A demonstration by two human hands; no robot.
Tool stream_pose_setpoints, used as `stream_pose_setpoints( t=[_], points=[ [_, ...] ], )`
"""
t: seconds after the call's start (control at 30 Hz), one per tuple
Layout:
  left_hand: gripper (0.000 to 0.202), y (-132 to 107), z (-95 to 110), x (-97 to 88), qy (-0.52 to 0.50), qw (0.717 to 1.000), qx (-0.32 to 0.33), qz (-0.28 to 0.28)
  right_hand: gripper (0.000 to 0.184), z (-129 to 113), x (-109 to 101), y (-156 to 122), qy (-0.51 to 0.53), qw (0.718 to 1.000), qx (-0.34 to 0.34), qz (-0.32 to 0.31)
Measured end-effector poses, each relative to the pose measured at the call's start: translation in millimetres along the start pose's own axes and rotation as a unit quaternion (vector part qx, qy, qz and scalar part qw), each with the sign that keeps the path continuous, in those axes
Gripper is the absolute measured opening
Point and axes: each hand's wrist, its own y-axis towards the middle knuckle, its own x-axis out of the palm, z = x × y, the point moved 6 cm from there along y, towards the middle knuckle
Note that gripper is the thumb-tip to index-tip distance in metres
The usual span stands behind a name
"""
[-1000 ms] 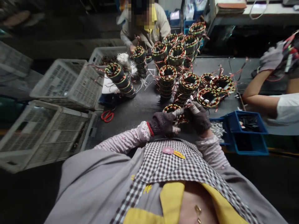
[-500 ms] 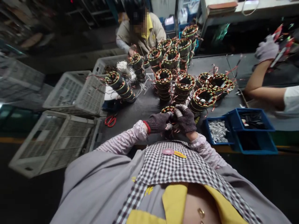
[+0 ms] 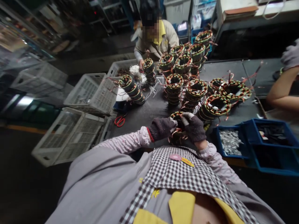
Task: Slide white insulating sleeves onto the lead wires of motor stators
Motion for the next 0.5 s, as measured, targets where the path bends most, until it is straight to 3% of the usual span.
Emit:
stream_pose_setpoints(
  t=[0.1, 0.2, 0.27, 0.3, 0.4, 0.5],
  points=[
    [0.029, -2, 0, -1.8, -0.023, 0.998, -0.052, -0.009, 0.034, -8, 4, 0, -0.075, 0.997, -0.009, -0.030],
    [0.018, -3, 0, 3.9, -0.208, 0.972, -0.076, -0.082, 0.039, -13, 6, -2, -0.125, 0.991, 0.005, -0.041],
    [0.009, -2, -9, 4.1, -0.387, 0.910, -0.104, -0.106, 0.039, -14, 3, -4, -0.099, 0.994, 0.016, -0.035],
    [0.011, 0, -19, 2.0, -0.459, 0.874, -0.130, -0.092, 0.038, -14, 0, -5, -0.058, 0.997, 0.022, -0.035],
    [0.032, 7, -52, -5.0, -0.591, 0.783, -0.195, 0.007, 0.036, -11, -10, -7, 0.143, 0.987, 0.051, -0.059],
    [0.055, 23, -42, 0.3, -0.700, 0.705, -0.110, -0.018, 0.040, -17, -22, -6, 0.273, 0.958, 0.055, -0.075]
  ],
)
